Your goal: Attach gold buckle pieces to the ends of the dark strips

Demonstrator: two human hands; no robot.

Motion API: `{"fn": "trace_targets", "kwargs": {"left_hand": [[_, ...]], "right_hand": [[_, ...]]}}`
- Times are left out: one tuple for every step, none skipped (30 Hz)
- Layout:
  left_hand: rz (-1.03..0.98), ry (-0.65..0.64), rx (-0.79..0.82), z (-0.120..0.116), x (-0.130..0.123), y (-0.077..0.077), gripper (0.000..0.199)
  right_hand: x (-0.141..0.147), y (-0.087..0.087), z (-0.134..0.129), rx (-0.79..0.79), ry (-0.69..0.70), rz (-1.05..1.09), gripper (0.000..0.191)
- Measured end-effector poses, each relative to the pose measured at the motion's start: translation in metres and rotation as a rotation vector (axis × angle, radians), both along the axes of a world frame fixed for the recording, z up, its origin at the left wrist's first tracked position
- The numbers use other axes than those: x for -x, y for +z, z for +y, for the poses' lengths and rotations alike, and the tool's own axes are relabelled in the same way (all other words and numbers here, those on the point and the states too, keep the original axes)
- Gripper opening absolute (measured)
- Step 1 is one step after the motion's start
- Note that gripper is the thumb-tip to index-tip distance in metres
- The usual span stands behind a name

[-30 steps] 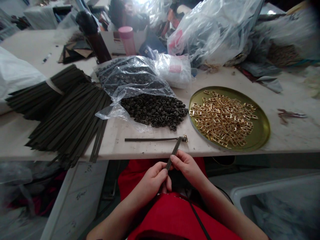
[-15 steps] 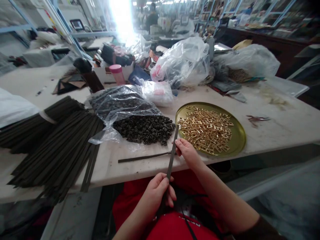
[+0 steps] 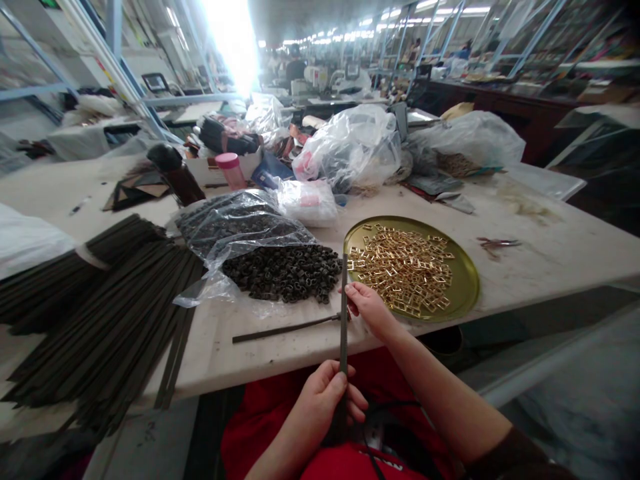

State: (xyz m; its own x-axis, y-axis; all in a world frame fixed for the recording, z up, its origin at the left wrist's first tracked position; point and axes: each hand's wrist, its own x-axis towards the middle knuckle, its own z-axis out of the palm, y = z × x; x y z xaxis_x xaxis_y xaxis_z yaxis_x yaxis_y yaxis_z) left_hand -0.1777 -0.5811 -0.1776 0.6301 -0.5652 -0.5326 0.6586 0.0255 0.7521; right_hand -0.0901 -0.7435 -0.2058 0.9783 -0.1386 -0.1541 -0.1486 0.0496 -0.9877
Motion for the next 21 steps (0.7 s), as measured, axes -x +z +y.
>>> {"fn": "trace_targets", "kwargs": {"left_hand": [[0.007, -0.003, 0.003, 0.0, 0.001, -0.002, 0.042], [0.015, -0.004, 0.006, 0.001, 0.002, -0.003, 0.043], [0.026, -0.007, 0.008, 0.001, 0.003, -0.004, 0.043], [0.039, -0.008, 0.009, 0.001, 0.004, -0.005, 0.043], [0.055, -0.011, 0.008, 0.002, 0.005, -0.004, 0.043], [0.074, -0.014, 0.008, 0.003, 0.006, -0.003, 0.041], [0.098, -0.019, 0.011, 0.004, 0.007, -0.002, 0.04], [0.127, -0.025, 0.017, 0.004, 0.007, 0.001, 0.039], [0.157, -0.031, 0.026, 0.005, 0.008, 0.003, 0.039], [0.188, -0.036, 0.04, 0.006, 0.008, 0.006, 0.04], [0.217, -0.04, 0.06, 0.007, 0.009, 0.009, 0.041], [0.24, -0.038, 0.081, 0.008, 0.009, 0.011, 0.043], [0.258, -0.035, 0.101, 0.009, 0.008, 0.013, 0.044], [0.268, -0.03, 0.117, 0.01, 0.008, 0.015, 0.045], [0.276, -0.027, 0.13, 0.011, 0.008, 0.017, 0.045], [0.28, -0.025, 0.138, 0.012, 0.008, 0.018, 0.046], [0.281, -0.024, 0.142, 0.012, 0.008, 0.02, 0.047], [0.278, -0.022, 0.143, 0.013, 0.008, 0.021, 0.048], [0.275, -0.022, 0.142, 0.013, 0.008, 0.022, 0.049], [0.272, -0.022, 0.139, 0.013, 0.008, 0.022, 0.05], [0.271, -0.023, 0.133, 0.013, 0.008, 0.022, 0.051]], "right_hand": [[-0.001, 0.0, 0.0, 0.002, 0.001, -0.004, 0.034], [-0.001, -0.001, -0.001, 0.003, 0.002, -0.007, 0.034], [-0.001, -0.001, -0.001, 0.005, 0.003, -0.01, 0.034], [-0.001, -0.002, -0.001, 0.006, 0.004, -0.011, 0.034], [-0.002, -0.002, -0.001, 0.009, 0.003, -0.013, 0.034], [-0.002, -0.002, -0.002, 0.011, 0.002, -0.014, 0.035], [-0.001, -0.002, -0.002, 0.014, -0.001, -0.016, 0.035], [-0.001, -0.002, -0.002, 0.017, -0.004, -0.018, 0.035], [-0.001, -0.001, -0.002, 0.02, -0.008, -0.019, 0.035], [-0.002, -0.001, -0.003, 0.023, -0.012, -0.02, 0.035], [-0.002, 0.0, -0.003, 0.026, -0.016, -0.02, 0.035], [-0.002, 0.0, -0.003, 0.028, -0.02, -0.019, 0.035], [-0.002, 0.0, -0.004, 0.03, -0.023, -0.018, 0.035], [-0.003, 0.001, -0.004, 0.03, -0.025, -0.017, 0.035], [-0.003, 0.001, -0.004, 0.029, -0.028, -0.016, 0.035], [-0.003, 0.0, -0.004, 0.028, -0.029, -0.016, 0.035], [-0.003, 0.0, -0.004, 0.028, -0.031, -0.017, 0.035], [-0.003, -0.001, -0.004, 0.027, -0.032, -0.018, 0.035], [-0.003, -0.001, -0.004, 0.027, -0.033, -0.019, 0.035], [-0.003, -0.001, -0.003, 0.027, -0.034, -0.021, 0.036], [-0.003, -0.002, -0.004, 0.027, -0.033, -0.023, 0.036]]}}
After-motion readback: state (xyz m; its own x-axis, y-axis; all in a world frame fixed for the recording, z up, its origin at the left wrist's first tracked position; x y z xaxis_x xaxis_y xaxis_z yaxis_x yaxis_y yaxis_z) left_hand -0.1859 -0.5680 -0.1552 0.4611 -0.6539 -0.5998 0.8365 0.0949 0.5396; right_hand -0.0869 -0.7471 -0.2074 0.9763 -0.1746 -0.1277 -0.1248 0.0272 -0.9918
